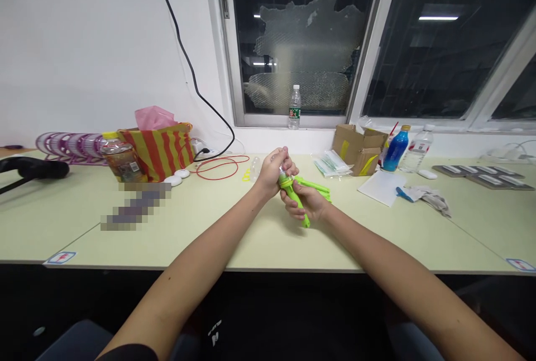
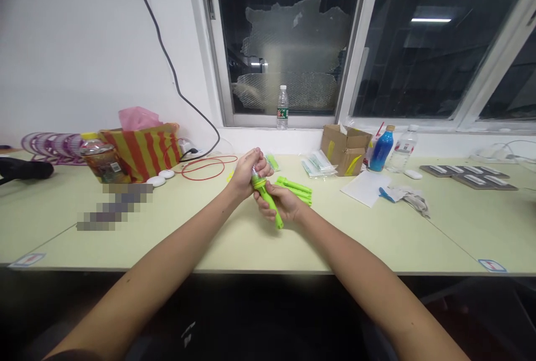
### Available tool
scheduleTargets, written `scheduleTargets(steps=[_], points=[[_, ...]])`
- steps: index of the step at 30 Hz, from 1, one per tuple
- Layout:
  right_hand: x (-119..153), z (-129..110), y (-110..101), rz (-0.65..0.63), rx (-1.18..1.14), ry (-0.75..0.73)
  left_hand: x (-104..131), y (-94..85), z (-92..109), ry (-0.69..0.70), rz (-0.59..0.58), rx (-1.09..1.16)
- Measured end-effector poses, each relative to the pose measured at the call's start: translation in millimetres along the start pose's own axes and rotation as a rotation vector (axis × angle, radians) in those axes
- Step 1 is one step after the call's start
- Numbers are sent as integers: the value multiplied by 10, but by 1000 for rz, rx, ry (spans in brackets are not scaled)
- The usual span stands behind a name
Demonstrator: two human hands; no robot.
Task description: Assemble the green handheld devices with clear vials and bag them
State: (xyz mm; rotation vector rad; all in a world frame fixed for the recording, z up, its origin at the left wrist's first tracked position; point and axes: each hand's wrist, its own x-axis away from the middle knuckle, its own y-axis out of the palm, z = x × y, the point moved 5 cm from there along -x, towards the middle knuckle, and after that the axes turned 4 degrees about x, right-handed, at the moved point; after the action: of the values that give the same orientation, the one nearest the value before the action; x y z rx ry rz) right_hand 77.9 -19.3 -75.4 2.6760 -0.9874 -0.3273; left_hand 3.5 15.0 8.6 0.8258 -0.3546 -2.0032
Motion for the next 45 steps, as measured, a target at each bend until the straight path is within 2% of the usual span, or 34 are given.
scheduleTargets(steps=[3,6,8,12,14,15,17,20,23,25,30,34,38,42,45], points=[[-24,-61,-35,104,121,-88,-25,-31,16,73,7,-37],[-28,-166,-63,265,391,-166,-59,-121,29,183,79,-110],[-10,-250,-79,441,681,-234,-65,-198,25,257,186,-164],[57,-391,-26,896,1443,-336,-8,-361,-20,302,526,-192],[53,-400,14,995,1705,-320,20,-385,-36,279,607,-169],[48,-398,16,1013,1772,-302,25,-380,-36,267,607,-149],[62,-408,-17,1049,1805,-273,16,-347,-29,236,538,-93],[137,-459,-115,1115,1731,-253,-27,-267,-44,126,326,-35],[216,-518,-195,1133,1625,-282,-51,-219,-48,74,142,-109],[250,-547,-216,1133,1568,-317,-53,-227,-24,115,98,-216],[232,-538,-170,1083,1529,-353,-37,-324,19,175,198,-483],[190,-493,-155,1050,1530,-306,-29,-408,82,212,322,-550],[188,-488,-178,1040,1503,-310,-62,-467,163,226,389,-480],[191,-484,-219,1037,1451,-314,-129,-514,245,287,381,-289],[195,-479,-247,1047,1424,-299,-159,-569,328,313,382,-237]])
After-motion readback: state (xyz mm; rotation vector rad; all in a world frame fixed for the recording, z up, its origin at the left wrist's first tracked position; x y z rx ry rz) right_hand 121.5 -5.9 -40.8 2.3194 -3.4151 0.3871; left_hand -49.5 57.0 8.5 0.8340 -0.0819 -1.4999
